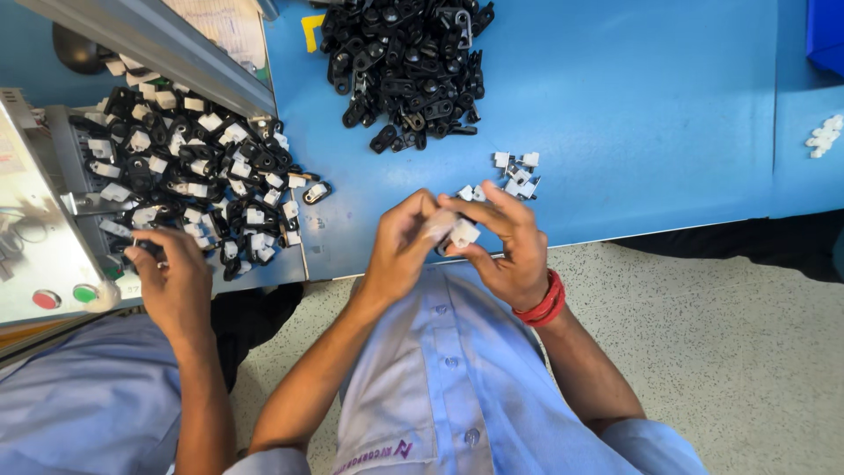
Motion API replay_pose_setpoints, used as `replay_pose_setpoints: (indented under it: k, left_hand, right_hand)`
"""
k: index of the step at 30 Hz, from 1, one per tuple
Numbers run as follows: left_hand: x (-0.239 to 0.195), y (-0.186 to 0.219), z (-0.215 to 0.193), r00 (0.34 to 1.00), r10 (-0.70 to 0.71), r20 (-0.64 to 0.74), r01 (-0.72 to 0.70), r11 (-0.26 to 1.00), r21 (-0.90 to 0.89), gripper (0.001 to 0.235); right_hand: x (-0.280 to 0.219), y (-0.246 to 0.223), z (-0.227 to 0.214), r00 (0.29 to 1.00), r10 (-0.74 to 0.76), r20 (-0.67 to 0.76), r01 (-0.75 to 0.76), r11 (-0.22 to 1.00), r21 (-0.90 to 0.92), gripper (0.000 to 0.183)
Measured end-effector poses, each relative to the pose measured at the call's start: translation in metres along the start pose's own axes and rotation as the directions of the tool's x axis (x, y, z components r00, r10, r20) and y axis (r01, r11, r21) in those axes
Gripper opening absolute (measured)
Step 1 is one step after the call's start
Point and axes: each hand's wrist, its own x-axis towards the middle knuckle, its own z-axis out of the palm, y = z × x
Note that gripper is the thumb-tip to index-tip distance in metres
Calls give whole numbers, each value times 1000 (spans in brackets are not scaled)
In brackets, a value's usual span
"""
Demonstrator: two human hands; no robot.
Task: The person repeatedly picks a white plastic housing and a black plastic clip from piles on a blue workbench, snaps them together, and places the assembled unit on the table. The process is repeated continuously throughout the clip.
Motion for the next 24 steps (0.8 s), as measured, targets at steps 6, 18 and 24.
replay_pose_setpoints:
  k: [6, 18, 24]
  left_hand:
    - [4, 1, 7, 917, 399, 22, -298, 647, 701, 17]
    - [9, -15, 27, 931, 364, 35, -227, 501, 835, 6]
    - [-7, -18, 36, 982, 62, -181, -10, 961, 275, 15]
  right_hand:
    - [3, 5, -9, 1000, 23, -12, -24, 998, -51, 70]
    - [12, 17, -46, 990, -62, 129, 88, 974, -210, 70]
    - [14, 12, -47, 995, -96, -20, 94, 992, -86, 55]
